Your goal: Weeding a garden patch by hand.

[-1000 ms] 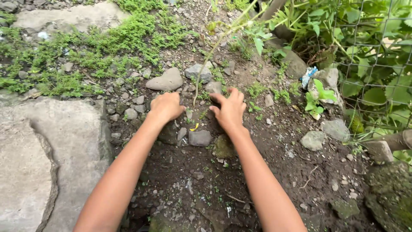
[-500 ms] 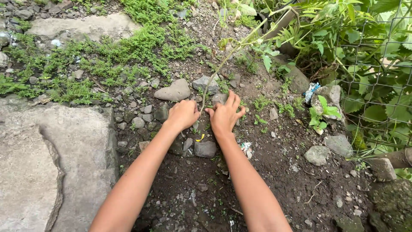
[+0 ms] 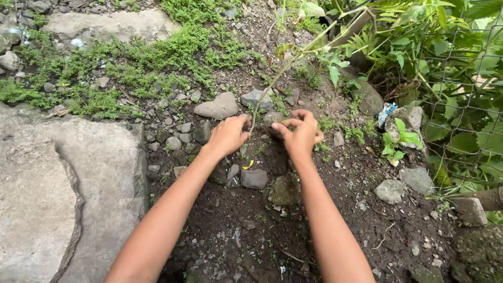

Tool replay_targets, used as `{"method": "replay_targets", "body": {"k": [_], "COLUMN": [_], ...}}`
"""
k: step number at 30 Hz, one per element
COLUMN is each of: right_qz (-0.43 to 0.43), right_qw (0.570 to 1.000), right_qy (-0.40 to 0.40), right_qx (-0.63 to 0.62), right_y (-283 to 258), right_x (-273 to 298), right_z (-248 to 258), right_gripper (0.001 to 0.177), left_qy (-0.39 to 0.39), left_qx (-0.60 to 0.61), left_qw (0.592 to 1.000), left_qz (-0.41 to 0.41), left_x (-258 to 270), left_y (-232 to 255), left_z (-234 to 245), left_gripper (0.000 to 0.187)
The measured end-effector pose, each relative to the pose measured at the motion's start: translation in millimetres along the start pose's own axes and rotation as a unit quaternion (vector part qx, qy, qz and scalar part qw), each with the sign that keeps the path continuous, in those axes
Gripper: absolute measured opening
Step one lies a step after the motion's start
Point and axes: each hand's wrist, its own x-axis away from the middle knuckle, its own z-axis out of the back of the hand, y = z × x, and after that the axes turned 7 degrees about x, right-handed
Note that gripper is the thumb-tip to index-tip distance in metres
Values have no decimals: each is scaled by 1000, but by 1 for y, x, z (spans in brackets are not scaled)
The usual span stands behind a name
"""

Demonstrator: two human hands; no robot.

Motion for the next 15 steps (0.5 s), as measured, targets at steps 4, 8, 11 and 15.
{"method": "replay_targets", "body": {"k": [4, 8, 11, 15], "right_qz": [-31, -6, 54, -10], "right_qw": [988, 979, 959, 981], "right_qy": [-62, -184, -229, -184], "right_qx": [-141, -88, -155, 58], "right_y": [26, 28, 34, -9], "right_x": [4, 8, 6, 29], "right_z": [-3, -2, -3, 25], "right_gripper": [72, 49, 25, 34], "left_qy": [-71, -148, -213, -148], "left_qx": [47, 277, 311, 200], "left_qw": [996, 945, 926, 968], "left_qz": [17, -86, -30, -17], "left_x": [-2, -9, -16, -22], "left_y": [16, 11, -2, -37], "left_z": [3, -14, -17, -11], "left_gripper": [63, 86, 46, 27]}}
